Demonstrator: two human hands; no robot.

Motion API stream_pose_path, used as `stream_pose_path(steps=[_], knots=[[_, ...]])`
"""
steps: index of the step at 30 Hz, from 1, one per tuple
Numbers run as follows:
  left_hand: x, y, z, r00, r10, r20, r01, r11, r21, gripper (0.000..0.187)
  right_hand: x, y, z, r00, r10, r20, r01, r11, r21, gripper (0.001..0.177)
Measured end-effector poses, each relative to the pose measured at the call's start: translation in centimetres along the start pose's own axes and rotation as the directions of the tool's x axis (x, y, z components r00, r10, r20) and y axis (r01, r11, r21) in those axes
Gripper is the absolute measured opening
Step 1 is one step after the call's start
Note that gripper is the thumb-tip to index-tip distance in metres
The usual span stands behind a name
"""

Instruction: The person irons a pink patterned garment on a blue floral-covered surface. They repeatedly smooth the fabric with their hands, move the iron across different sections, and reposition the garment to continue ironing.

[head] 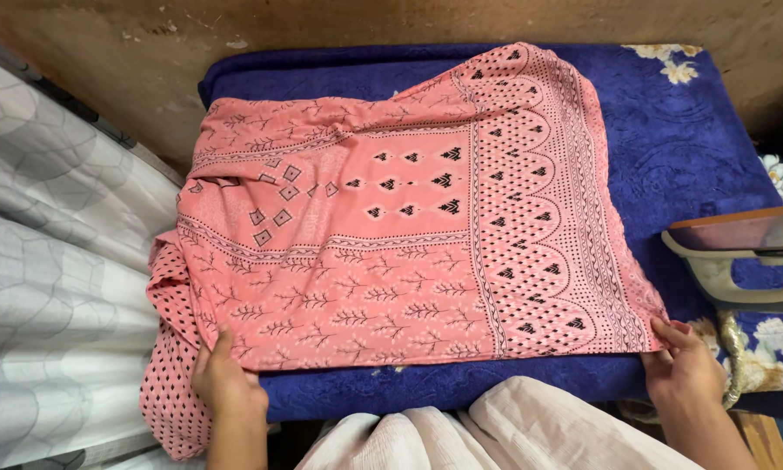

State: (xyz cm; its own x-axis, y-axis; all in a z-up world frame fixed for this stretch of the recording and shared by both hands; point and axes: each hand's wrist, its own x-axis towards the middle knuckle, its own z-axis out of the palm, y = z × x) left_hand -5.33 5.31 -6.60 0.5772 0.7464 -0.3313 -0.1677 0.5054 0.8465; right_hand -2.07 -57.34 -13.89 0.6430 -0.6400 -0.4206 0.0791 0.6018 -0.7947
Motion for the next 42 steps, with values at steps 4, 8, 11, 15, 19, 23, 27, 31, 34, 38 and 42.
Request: stream_pose_path(steps=[4,8,11,15,19,23,27,31,34,38,42], knots=[[0.2,0.7,0.1,0.988,-0.086,0.127,0.071,0.991,0.116,0.061,-1.0,-1.1,0.6,0.999,0.004,0.033,-0.002,0.999,-0.052,0.021],[1.6,1.2,-1.0,0.955,-0.099,0.279,0.067,0.99,0.124,0.064,-0.4,-1.4,-0.1,0.995,-0.075,0.068,0.094,0.937,-0.336,0.031],[1.1,1.1,-3.3,0.975,-0.06,0.216,-0.007,0.954,0.299,0.062,-0.6,-0.9,-2.0,0.982,-0.186,0.044,0.188,0.892,-0.412,0.03],[-1.6,1.9,-3.4,0.997,0.012,0.076,-0.067,0.604,0.794,0.054,-3.3,-0.2,-2.3,0.931,-0.36,0.064,0.339,0.782,-0.523,0.03],[-5.1,3.2,0.1,0.812,0.494,0.311,-0.386,0.053,0.921,0.089,-8.0,-0.9,1.3,0.632,-0.657,0.411,0.532,-0.019,-0.847,0.047],[-5.4,4.0,6.1,0.604,0.499,0.622,-0.687,-0.069,0.723,0.074,-12.2,-1.2,9.3,0.443,-0.509,0.738,0.664,-0.366,-0.652,0.05],[-1.5,3.8,15.2,0.316,0.517,0.795,-0.942,0.07,0.329,0.046,-13.4,-0.7,19.9,0.355,-0.303,0.884,0.883,-0.202,-0.424,0.045],[3.5,3.2,25.5,0.192,0.471,0.861,-0.974,0.197,0.109,0.034,-12.1,-0.6,29.6,0.532,-0.037,0.846,0.847,0.036,-0.531,0.044],[5.1,1.5,31.6,0.161,0.395,0.905,-0.984,0.133,0.117,0.038,-10.2,-0.2,34.8,0.418,0.022,0.908,0.908,-0.041,-0.417,0.042],[6.1,-0.7,35.7,0.346,0.062,0.936,-0.934,0.12,0.338,0.037,-7.2,2.4,40.0,0.136,0.048,0.989,0.984,-0.125,-0.13,0.039],[8.7,-2.0,37.8,0.575,-0.104,0.811,-0.818,-0.089,0.568,0.033,-3.9,4.0,45.1,0.327,0.242,0.913,0.927,0.105,-0.36,0.032]])
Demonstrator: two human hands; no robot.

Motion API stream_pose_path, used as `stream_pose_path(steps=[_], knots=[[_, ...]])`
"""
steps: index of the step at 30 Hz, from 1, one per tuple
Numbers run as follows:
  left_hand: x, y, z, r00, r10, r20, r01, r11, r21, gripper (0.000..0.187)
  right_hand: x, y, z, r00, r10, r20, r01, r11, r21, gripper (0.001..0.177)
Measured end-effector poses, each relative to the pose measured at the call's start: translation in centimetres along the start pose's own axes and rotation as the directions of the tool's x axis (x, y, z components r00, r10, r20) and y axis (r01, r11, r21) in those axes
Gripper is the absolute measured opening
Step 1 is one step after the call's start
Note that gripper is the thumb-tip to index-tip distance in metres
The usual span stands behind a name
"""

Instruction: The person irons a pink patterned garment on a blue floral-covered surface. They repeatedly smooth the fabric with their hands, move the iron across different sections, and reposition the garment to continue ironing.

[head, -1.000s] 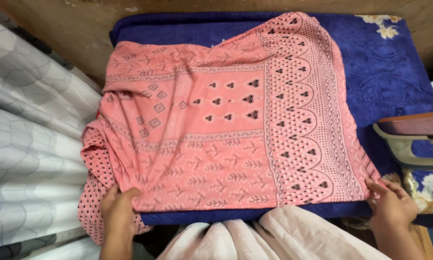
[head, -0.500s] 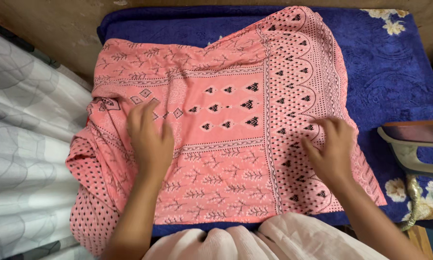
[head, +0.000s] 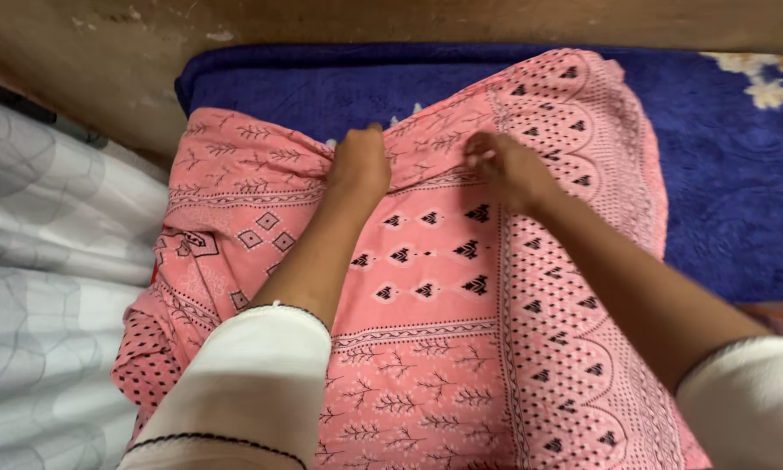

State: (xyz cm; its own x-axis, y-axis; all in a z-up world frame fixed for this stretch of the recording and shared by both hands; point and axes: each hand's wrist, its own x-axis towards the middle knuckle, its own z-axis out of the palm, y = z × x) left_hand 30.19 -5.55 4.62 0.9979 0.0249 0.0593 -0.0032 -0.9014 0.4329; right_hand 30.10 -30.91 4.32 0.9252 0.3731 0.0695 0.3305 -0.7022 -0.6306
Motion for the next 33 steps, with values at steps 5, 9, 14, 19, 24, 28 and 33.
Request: stream_pose_path(steps=[5,9,14,19,24,28,33], knots=[[3.9,-1.3,0.1,0.979,-0.122,0.166,0.107,0.99,0.092,0.026,5.9,1.0,-2.4,0.989,0.135,-0.063,-0.146,0.964,-0.222,0.04],[5.6,-2.1,-1.0,0.955,-0.216,0.205,0.208,0.976,0.06,0.036,8.8,1.1,-3.4,0.968,0.252,-0.011,-0.252,0.962,-0.105,0.055],[4.8,-1.4,-3.8,0.904,-0.27,0.33,0.198,0.951,0.236,0.038,11.9,2.4,-4.0,0.994,0.094,0.057,-0.074,0.954,-0.289,0.06],[4.6,0.0,-5.8,0.942,-0.272,0.195,0.245,0.958,0.151,0.036,13.7,5.1,-4.6,0.962,0.251,0.108,-0.229,0.956,-0.184,0.031],[7.2,-0.5,-4.2,0.946,-0.163,-0.28,0.123,0.98,-0.155,0.032,13.9,8.1,-4.3,0.968,0.157,-0.194,-0.082,0.934,0.347,0.022],[10.6,-1.6,-2.5,0.864,0.13,-0.487,-0.175,0.983,-0.049,0.027,13.5,8.3,-3.5,0.964,0.025,-0.263,0.046,0.964,0.261,0.04],[9.9,-4.4,-1.3,0.906,0.276,-0.321,-0.282,0.959,0.029,0.051,9.5,5.9,-3.1,0.948,-0.246,-0.2,0.159,0.915,-0.371,0.068]])
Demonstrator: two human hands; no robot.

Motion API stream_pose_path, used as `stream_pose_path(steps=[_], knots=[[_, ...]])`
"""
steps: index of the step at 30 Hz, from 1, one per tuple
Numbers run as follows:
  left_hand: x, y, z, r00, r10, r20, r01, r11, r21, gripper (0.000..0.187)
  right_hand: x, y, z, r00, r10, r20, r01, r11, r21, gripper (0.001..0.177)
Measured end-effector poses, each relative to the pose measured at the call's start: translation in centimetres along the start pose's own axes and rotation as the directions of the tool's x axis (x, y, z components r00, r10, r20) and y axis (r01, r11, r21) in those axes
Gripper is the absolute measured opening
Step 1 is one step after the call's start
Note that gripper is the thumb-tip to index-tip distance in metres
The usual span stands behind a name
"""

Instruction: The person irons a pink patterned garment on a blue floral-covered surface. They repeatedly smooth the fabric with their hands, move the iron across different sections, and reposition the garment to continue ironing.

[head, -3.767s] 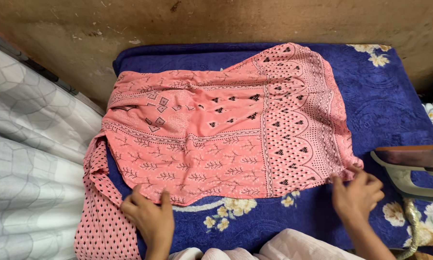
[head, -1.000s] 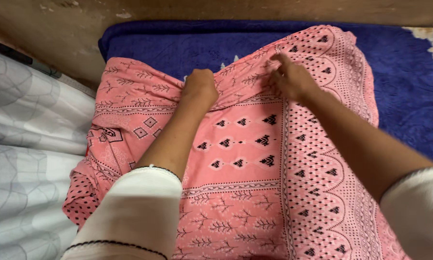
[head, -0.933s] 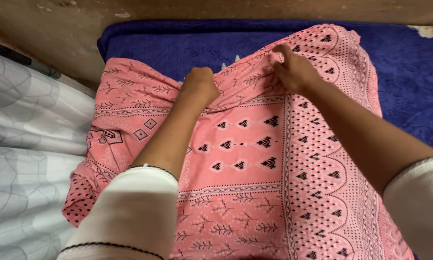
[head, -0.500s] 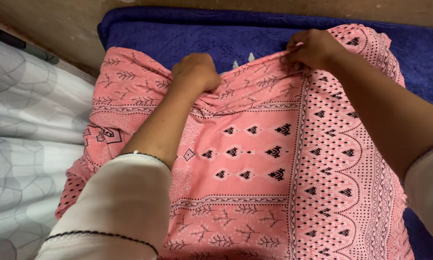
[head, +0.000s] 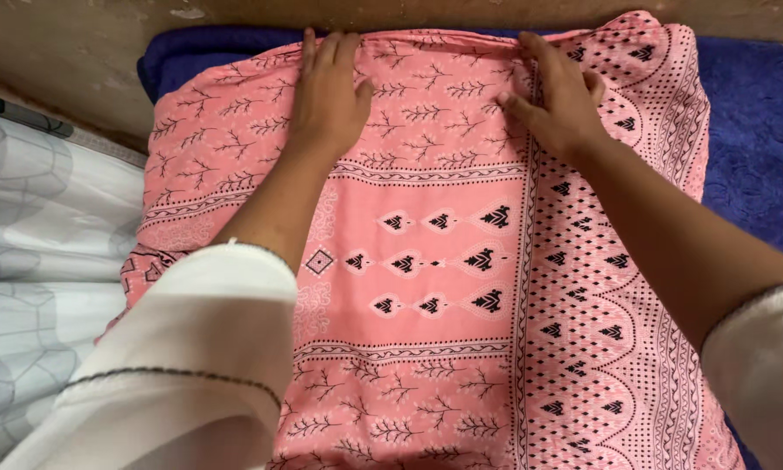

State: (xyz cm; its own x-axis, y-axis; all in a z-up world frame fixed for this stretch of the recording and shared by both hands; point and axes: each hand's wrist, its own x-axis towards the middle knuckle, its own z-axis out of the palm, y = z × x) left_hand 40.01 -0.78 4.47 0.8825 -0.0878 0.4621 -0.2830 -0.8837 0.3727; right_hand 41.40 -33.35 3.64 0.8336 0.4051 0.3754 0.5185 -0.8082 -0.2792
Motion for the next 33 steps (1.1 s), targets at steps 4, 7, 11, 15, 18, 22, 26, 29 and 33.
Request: stream_pose_path(steps=[4,7,11,15,18,22,26,29,33], knots=[[-4.6,1.9,-2.0,0.994,0.056,-0.09,-0.053,0.998,0.046,0.055,-4.2,-3.7,-1.2,0.984,0.168,-0.067,-0.165,0.985,0.046,0.063],[-11.8,5.8,-4.3,0.993,0.037,-0.11,-0.037,0.999,0.005,0.055,-11.6,-7.8,-1.1,0.981,0.187,-0.047,-0.187,0.982,0.005,0.065],[-22.6,9.6,-7.2,0.996,-0.079,0.043,0.078,0.997,0.016,0.055,-22.0,-11.6,-1.8,0.963,0.222,0.153,-0.203,0.971,-0.127,0.065],[-28.1,6.9,-8.7,0.973,-0.232,-0.004,0.227,0.946,0.232,0.051,-25.8,-10.0,-3.6,0.941,0.339,0.028,-0.324,0.919,-0.225,0.062],[-30.1,5.2,-9.3,0.982,-0.186,-0.026,0.186,0.943,0.277,0.054,-27.6,-8.9,-4.4,0.927,0.361,-0.102,-0.373,0.915,-0.151,0.057],[-31.6,5.5,-10.3,0.983,-0.177,-0.056,0.186,0.934,0.306,0.052,-31.1,-9.3,-4.6,0.925,0.328,-0.192,-0.349,0.933,-0.086,0.051],[-36.1,8.9,-11.2,0.888,-0.459,-0.007,0.441,0.848,0.293,0.039,-38.6,-10.1,-5.0,0.837,0.471,-0.28,-0.506,0.861,-0.063,0.052],[-41.1,11.8,-11.9,0.684,-0.722,0.107,0.715,0.692,0.101,0.032,-43.7,-9.9,-4.5,0.739,0.55,-0.389,-0.617,0.784,-0.064,0.064],[-45.0,12.3,-12.7,0.419,-0.854,0.309,0.827,0.5,0.257,0.046,-46.3,-8.0,-5.4,0.655,0.689,-0.309,-0.73,0.683,-0.023,0.065]])
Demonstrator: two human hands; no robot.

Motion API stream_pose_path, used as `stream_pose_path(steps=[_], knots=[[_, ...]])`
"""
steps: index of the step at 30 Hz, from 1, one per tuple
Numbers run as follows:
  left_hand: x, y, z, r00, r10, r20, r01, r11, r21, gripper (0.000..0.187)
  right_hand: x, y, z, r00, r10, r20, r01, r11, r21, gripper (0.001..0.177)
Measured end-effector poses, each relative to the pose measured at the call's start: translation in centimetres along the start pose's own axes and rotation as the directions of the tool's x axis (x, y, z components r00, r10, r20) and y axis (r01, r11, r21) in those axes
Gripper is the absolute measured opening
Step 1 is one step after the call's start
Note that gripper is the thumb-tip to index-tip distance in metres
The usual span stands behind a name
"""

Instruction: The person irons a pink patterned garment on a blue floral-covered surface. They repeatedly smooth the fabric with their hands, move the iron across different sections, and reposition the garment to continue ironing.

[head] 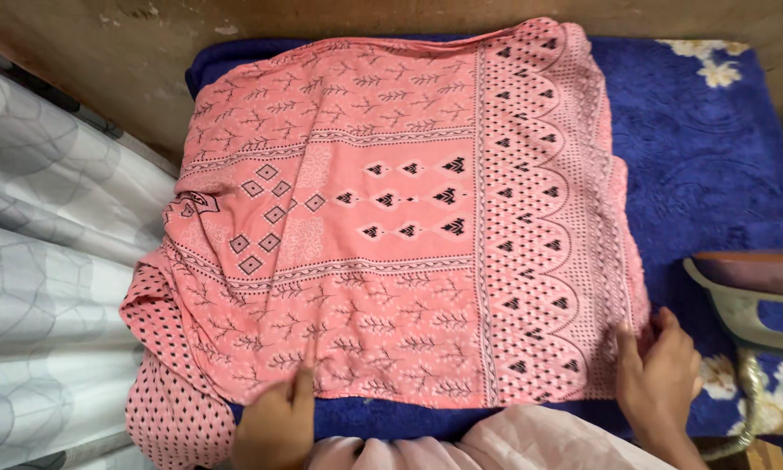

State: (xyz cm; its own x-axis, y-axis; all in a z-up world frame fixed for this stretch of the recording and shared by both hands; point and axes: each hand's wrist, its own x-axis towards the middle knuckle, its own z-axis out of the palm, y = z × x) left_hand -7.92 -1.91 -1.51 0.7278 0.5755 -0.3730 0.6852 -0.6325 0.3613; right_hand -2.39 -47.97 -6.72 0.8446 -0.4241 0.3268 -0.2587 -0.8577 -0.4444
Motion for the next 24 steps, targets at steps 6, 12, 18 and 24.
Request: stream_pose_path(steps=[6,12,18,24], knots=[[-0.1,-2.2,1.9,0.956,-0.112,0.272,0.259,0.756,-0.601,0.057,4.9,-0.2,-1.3,0.816,0.317,0.484,-0.469,0.853,0.232,0.05],[1.7,1.1,5.1,0.965,0.078,0.252,0.262,-0.173,-0.949,0.061,6.7,-0.3,-0.9,0.747,0.038,0.664,-0.621,0.396,0.676,0.029],[1.8,5.7,6.4,0.913,0.328,0.241,0.383,-0.496,-0.779,0.057,8.1,-3.0,-0.2,0.671,-0.081,0.737,-0.731,-0.239,0.64,0.029],[-1.9,7.1,9.2,0.82,0.526,0.227,0.485,-0.428,-0.763,0.042,5.5,-5.4,-3.0,0.765,-0.029,0.643,-0.603,-0.382,0.7,0.042]])
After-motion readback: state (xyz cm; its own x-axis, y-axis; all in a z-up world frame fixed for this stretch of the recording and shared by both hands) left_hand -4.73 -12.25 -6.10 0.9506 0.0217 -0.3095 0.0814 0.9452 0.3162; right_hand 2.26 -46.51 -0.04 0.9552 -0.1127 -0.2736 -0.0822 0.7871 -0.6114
